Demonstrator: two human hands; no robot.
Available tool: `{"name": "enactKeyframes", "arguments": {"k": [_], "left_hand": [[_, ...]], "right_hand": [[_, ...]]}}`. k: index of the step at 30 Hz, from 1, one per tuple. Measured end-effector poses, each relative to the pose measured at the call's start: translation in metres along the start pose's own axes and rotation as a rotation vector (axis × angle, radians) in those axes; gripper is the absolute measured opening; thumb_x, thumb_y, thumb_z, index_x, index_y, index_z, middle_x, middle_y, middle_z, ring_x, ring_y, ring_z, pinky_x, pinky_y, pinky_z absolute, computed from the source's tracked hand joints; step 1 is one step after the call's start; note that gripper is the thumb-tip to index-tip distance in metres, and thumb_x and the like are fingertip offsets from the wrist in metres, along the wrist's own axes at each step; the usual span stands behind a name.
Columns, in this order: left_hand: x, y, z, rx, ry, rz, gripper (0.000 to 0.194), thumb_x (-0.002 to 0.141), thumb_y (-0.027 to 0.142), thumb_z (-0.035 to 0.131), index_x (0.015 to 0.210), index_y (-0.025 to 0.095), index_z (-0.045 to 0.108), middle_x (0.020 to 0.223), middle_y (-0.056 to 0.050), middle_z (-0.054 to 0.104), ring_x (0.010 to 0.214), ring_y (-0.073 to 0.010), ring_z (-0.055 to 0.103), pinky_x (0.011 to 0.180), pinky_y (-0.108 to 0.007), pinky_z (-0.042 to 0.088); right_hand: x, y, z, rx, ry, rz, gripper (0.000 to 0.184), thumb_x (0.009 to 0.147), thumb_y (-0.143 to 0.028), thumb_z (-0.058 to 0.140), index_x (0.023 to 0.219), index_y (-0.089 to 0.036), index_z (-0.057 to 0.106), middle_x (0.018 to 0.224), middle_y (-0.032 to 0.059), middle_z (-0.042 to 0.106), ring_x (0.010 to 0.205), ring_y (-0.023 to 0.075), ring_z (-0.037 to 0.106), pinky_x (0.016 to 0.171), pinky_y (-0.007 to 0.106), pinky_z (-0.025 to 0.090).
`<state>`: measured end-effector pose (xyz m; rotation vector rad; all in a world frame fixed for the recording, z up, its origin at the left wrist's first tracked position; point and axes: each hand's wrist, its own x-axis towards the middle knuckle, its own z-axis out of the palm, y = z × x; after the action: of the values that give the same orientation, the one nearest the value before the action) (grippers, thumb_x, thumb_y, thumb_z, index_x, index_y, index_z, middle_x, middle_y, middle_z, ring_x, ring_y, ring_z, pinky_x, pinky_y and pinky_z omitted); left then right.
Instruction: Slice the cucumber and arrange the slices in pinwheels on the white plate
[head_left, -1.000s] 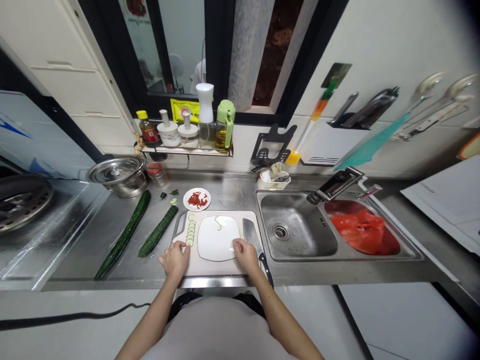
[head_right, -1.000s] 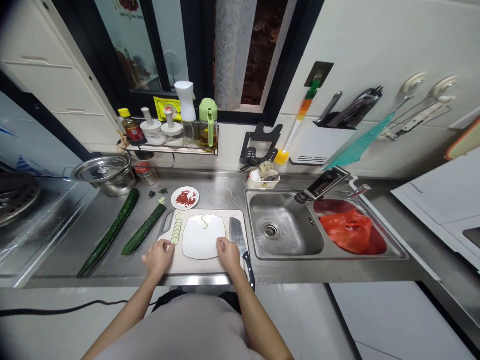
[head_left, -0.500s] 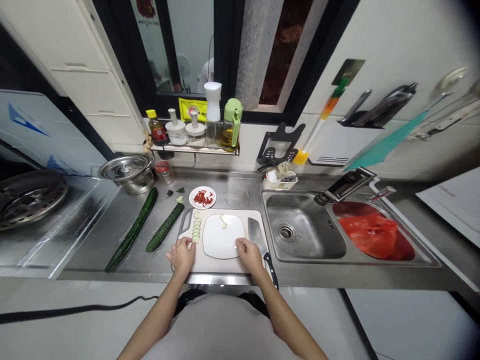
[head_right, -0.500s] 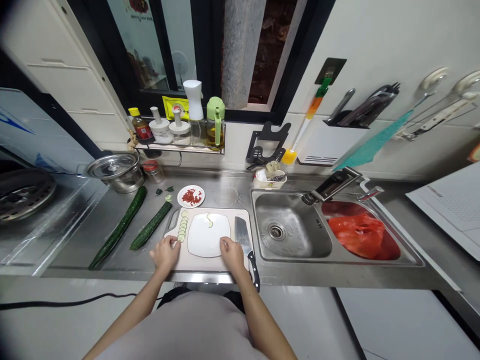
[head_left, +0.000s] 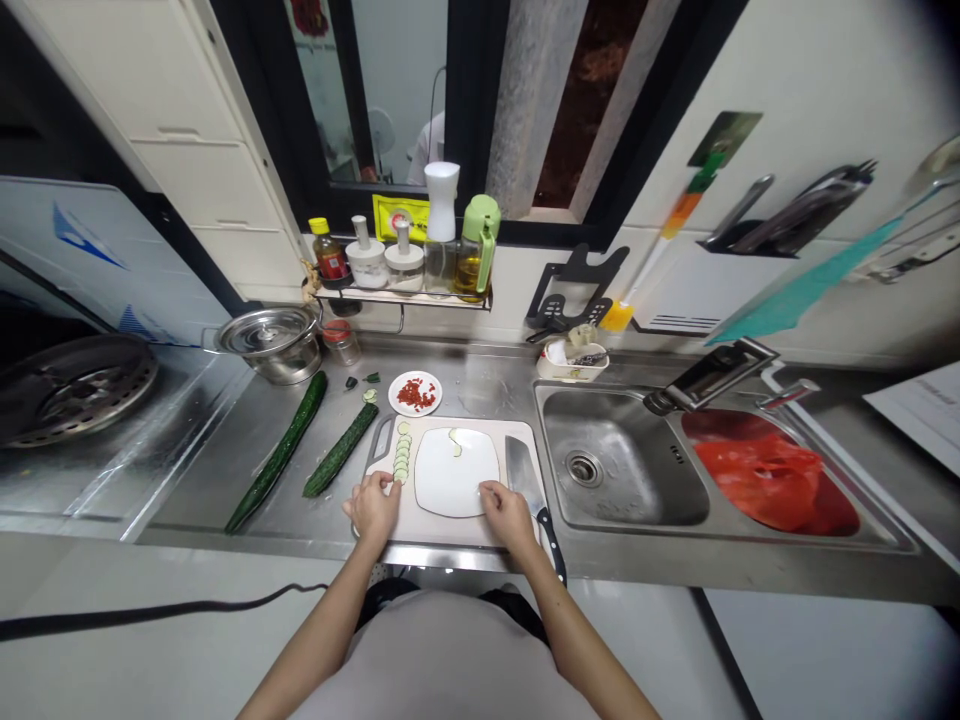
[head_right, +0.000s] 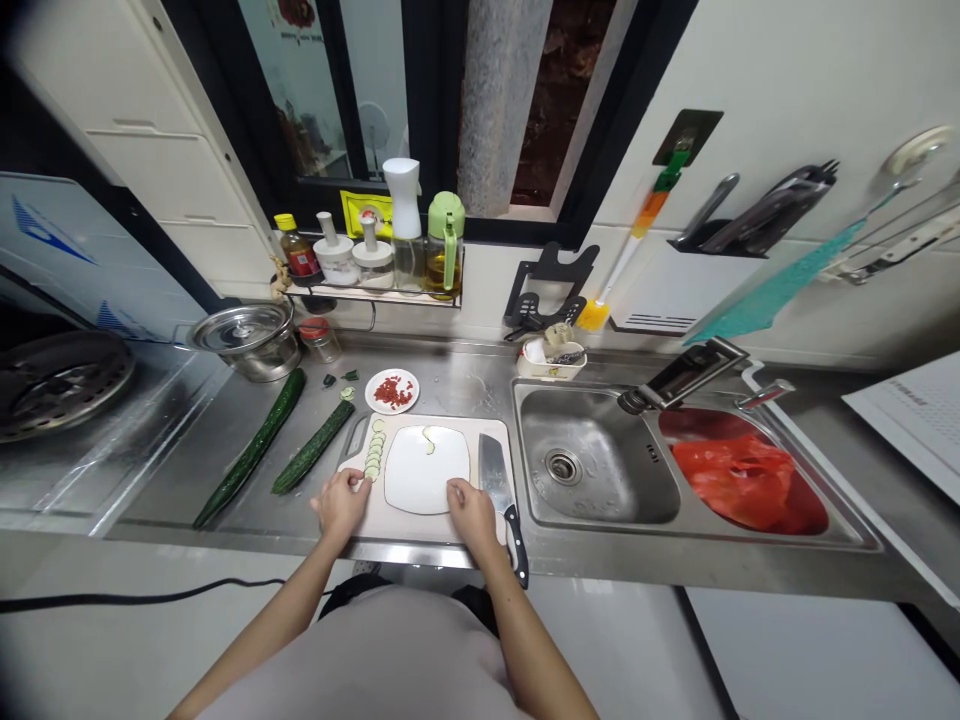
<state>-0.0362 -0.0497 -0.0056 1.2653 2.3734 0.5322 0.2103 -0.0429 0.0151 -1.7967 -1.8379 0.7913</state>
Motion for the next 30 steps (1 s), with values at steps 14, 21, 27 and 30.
{"name": "enactKeyframes", "arguments": {"k": [14,21,27,30], "left_hand": [[0.002,0.015,-0.016,-0.366,-0.034,0.211,0.022,0.077,0.036,0.060,0.093,0.022,0.062,0.087,-0.002,0.069,0.081,-0.0175,0.058,0.082,-0.032,0.042],[-0.004,0.050,-0.036,-0.586,-0.258,0.460,0.029,0.075,0.036,0.064,0.098,0.020,0.056,0.076,0.000,0.065,0.075,-0.0144,0.056,0.078,-0.028,0.043],[-0.012,0.064,-0.037,-0.725,-0.337,0.405,0.041,0.071,0.046,0.068,0.099,0.019,0.055,0.075,-0.001,0.064,0.074,-0.0135,0.056,0.074,-0.026,0.043],[-0.014,0.066,-0.035,-0.857,-0.497,0.171,0.052,0.075,0.059,0.058,0.105,0.017,0.054,0.072,-0.001,0.063,0.063,-0.0116,0.054,0.060,-0.024,0.040]], "right_hand": [[0.010,-0.021,-0.005,0.076,0.011,-0.027,0.033,0.087,-0.035,0.046,0.099,-0.020,0.072,0.062,0.0008,0.062,0.062,0.0165,0.057,0.062,0.025,0.040],[0.030,-0.067,-0.016,0.209,-0.002,-0.333,0.022,0.085,-0.029,0.059,0.104,-0.022,0.068,0.097,0.0050,0.062,0.096,0.0190,0.055,0.085,0.031,0.043],[0.030,-0.074,-0.017,0.233,-0.052,-0.402,0.009,0.086,-0.024,0.061,0.089,-0.021,0.069,0.097,0.0043,0.060,0.100,0.0195,0.050,0.090,0.033,0.040],[0.029,-0.073,-0.020,0.272,0.004,-0.406,0.009,0.087,-0.025,0.061,0.088,-0.021,0.069,0.096,0.0039,0.061,0.100,0.0189,0.050,0.090,0.033,0.039]]}}
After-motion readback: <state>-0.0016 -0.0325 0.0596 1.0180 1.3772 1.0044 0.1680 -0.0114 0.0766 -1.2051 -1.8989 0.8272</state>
